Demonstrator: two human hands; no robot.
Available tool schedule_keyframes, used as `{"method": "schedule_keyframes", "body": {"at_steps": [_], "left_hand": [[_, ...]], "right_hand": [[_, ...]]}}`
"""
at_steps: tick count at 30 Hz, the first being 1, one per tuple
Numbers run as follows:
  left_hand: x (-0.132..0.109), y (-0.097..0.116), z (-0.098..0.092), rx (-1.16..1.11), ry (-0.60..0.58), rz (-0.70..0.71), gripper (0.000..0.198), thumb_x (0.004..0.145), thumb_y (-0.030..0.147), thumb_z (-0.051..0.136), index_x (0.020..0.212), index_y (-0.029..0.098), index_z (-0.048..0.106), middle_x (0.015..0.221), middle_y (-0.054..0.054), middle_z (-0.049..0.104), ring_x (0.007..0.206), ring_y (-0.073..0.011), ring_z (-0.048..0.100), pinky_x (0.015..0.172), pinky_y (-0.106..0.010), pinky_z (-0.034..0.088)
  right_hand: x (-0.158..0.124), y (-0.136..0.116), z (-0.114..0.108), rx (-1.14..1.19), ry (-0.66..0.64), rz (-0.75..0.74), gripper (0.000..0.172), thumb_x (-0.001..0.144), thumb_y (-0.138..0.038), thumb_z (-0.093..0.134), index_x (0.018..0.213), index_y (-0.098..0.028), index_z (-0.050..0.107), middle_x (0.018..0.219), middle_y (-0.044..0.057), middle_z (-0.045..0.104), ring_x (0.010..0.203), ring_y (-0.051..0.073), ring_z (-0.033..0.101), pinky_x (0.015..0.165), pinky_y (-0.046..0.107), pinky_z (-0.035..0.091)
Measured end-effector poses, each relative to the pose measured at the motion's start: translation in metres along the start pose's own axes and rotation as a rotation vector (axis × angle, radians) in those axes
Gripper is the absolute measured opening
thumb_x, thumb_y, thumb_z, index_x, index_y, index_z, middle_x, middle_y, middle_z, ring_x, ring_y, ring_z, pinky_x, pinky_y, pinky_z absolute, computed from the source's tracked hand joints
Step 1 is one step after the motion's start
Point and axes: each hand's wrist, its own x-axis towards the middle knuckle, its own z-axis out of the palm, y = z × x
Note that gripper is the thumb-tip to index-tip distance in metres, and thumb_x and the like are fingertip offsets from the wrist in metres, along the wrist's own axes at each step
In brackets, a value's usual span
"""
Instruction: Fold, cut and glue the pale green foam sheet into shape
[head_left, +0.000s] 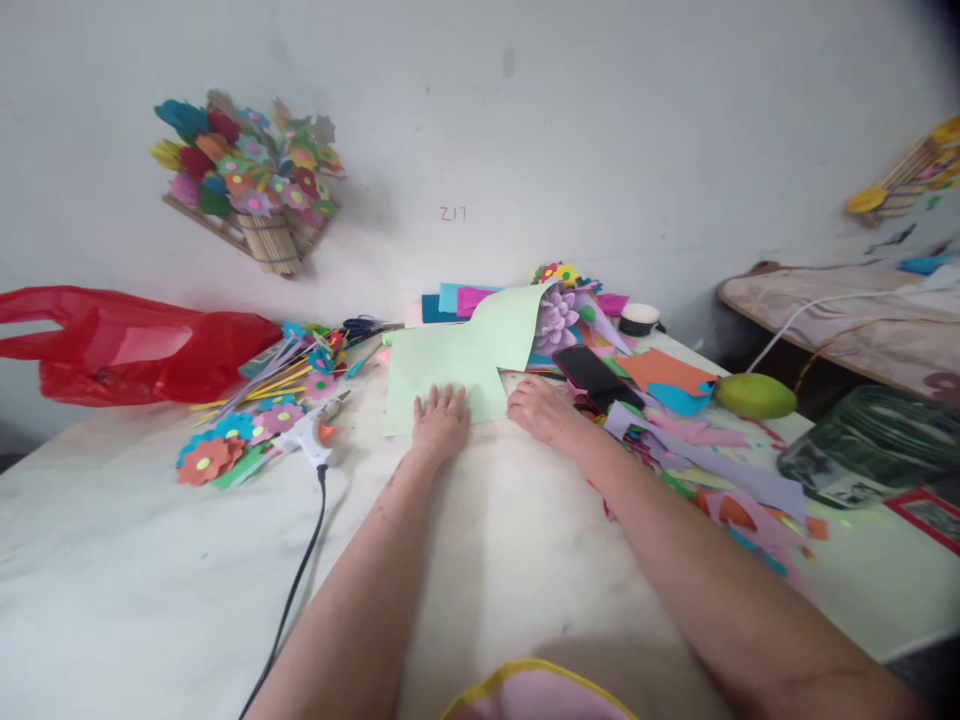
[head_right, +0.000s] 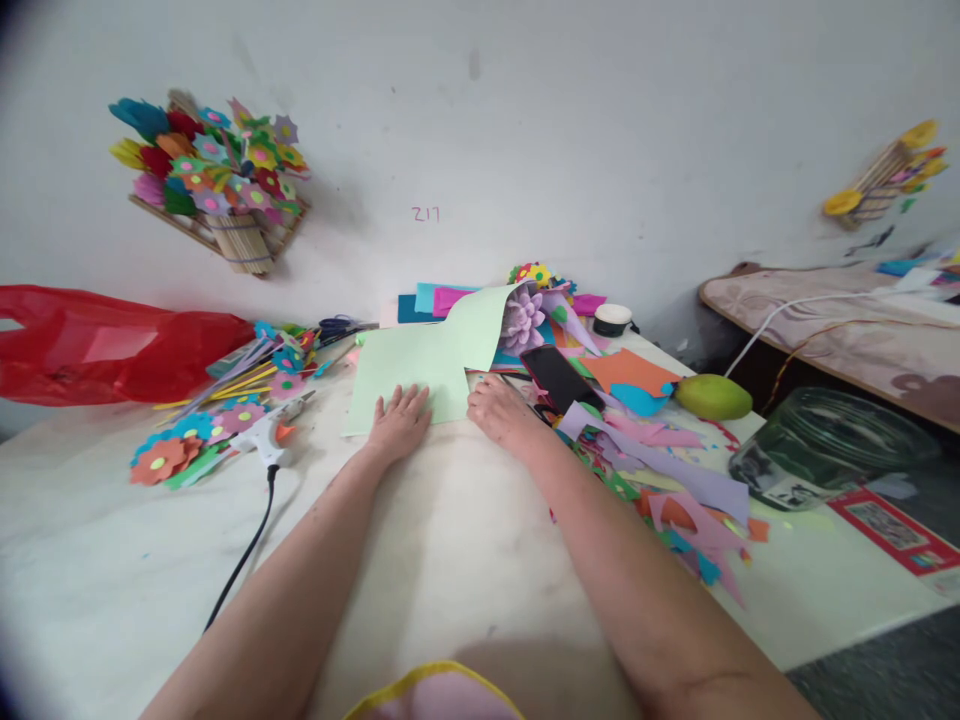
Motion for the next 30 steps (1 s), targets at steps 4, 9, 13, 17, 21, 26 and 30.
{"method": "schedule_keyframes", "body": {"at_steps": [4,9,13,17,21,26,30], "left_hand": [[0.0,0.002,-0.006,-0.048,0.097,0.001,0.04,0.081,0.033,0.032,0.12,0.026,0.042,0.138,0.0,0.028,0.128,-0.0222,0.016,0.103,-0.047,0.014],[-0.002,0.004,-0.012,-0.165,0.217,0.207,0.021,0.075,0.035,0.047,0.089,0.025,0.058,0.129,0.002,0.043,0.122,-0.0177,0.031,0.101,-0.038,0.023],[-0.002,0.003,-0.012,-0.249,0.227,0.276,0.015,0.069,0.03,0.056,0.082,0.023,0.061,0.116,0.0,0.055,0.109,-0.0166,0.045,0.096,-0.033,0.031],[-0.001,0.001,-0.01,-0.298,0.194,0.256,0.014,0.069,0.028,0.056,0.08,0.023,0.062,0.11,0.001,0.059,0.1,-0.0163,0.051,0.093,-0.033,0.035],[0.0,0.0,-0.007,-0.317,0.177,0.267,0.012,0.07,0.026,0.054,0.078,0.024,0.062,0.107,0.002,0.06,0.097,-0.0145,0.052,0.088,-0.028,0.04],[0.001,0.0,-0.006,-0.302,0.206,0.321,0.01,0.071,0.022,0.053,0.073,0.023,0.062,0.102,0.001,0.062,0.096,-0.013,0.052,0.084,-0.024,0.042],[0.001,0.0,-0.006,-0.275,0.19,0.323,0.01,0.072,0.026,0.053,0.076,0.024,0.062,0.101,0.001,0.062,0.096,-0.0129,0.052,0.084,-0.024,0.042]], "right_hand": [[0.001,0.0,-0.002,-0.052,-0.001,-0.065,0.021,0.078,-0.011,0.042,0.067,-0.02,0.057,0.072,0.002,0.056,0.075,0.016,0.045,0.077,0.032,0.029],[0.001,-0.001,-0.003,-0.104,0.045,-0.082,0.021,0.079,-0.01,0.04,0.071,-0.017,0.059,0.07,0.004,0.057,0.075,0.017,0.045,0.074,0.033,0.028],[0.001,0.0,-0.001,-0.139,0.049,-0.09,0.017,0.078,-0.012,0.043,0.07,-0.017,0.058,0.069,0.003,0.056,0.072,0.016,0.045,0.072,0.032,0.028],[0.001,0.0,-0.001,-0.135,0.041,-0.079,0.018,0.079,-0.013,0.043,0.072,-0.017,0.058,0.071,0.003,0.057,0.073,0.016,0.044,0.071,0.032,0.029],[0.0,-0.001,-0.003,-0.095,0.042,-0.049,0.02,0.081,-0.013,0.041,0.073,-0.016,0.059,0.074,0.004,0.058,0.073,0.015,0.045,0.072,0.03,0.029],[-0.002,-0.002,-0.004,-0.043,0.055,-0.03,0.022,0.083,-0.015,0.04,0.074,-0.016,0.06,0.074,0.004,0.059,0.075,0.015,0.046,0.073,0.03,0.029],[-0.003,-0.002,-0.003,-0.003,0.067,-0.002,0.022,0.082,-0.016,0.04,0.075,-0.015,0.062,0.076,0.005,0.059,0.077,0.015,0.046,0.074,0.03,0.029]]}}
